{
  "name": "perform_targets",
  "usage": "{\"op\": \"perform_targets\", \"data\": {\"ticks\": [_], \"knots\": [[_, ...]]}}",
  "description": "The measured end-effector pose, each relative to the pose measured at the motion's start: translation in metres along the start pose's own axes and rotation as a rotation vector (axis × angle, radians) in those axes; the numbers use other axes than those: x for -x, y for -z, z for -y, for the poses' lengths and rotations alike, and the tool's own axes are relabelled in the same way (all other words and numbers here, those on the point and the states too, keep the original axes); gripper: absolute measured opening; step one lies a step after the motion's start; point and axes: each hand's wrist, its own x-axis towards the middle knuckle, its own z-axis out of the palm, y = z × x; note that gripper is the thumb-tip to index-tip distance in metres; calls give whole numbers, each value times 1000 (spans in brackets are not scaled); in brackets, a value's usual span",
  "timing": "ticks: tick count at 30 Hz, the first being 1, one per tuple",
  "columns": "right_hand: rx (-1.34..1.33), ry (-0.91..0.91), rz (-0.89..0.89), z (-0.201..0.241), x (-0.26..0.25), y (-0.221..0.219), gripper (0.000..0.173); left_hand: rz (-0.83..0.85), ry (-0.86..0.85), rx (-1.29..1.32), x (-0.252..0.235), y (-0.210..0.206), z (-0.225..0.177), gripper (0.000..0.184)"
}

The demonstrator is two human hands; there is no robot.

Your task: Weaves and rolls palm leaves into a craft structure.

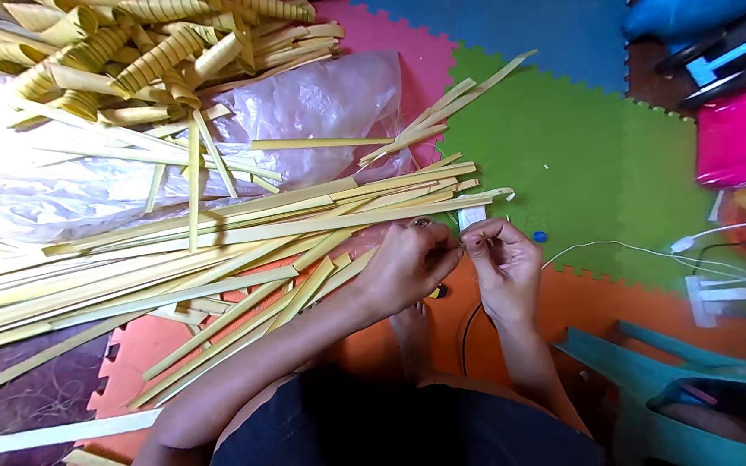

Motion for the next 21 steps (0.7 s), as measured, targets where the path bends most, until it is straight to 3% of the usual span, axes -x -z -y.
{"op": "perform_targets", "data": {"ticks": [4,6,7,12,16,18,21], "knots": [[-132,-149,-49,-1,-1,-4,13,-164,-329,-560,0,-10,9,14],[-142,-167,-55,6,-3,-6,12,-209,-407,-680,1,-13,15,11],[-119,-151,-47,9,-3,-5,12,-208,-373,-624,2,-13,15,10],[-76,-111,-30,12,-4,-3,20,-123,111,13,-4,1,0,8],[-311,-220,-194,5,1,-16,21,-100,179,189,-7,0,-4,10],[-196,-25,-262,-2,3,-18,20,-8,271,367,-8,5,-5,9],[176,344,-271,-7,4,-10,11,108,371,568,-6,11,-8,14]]}}
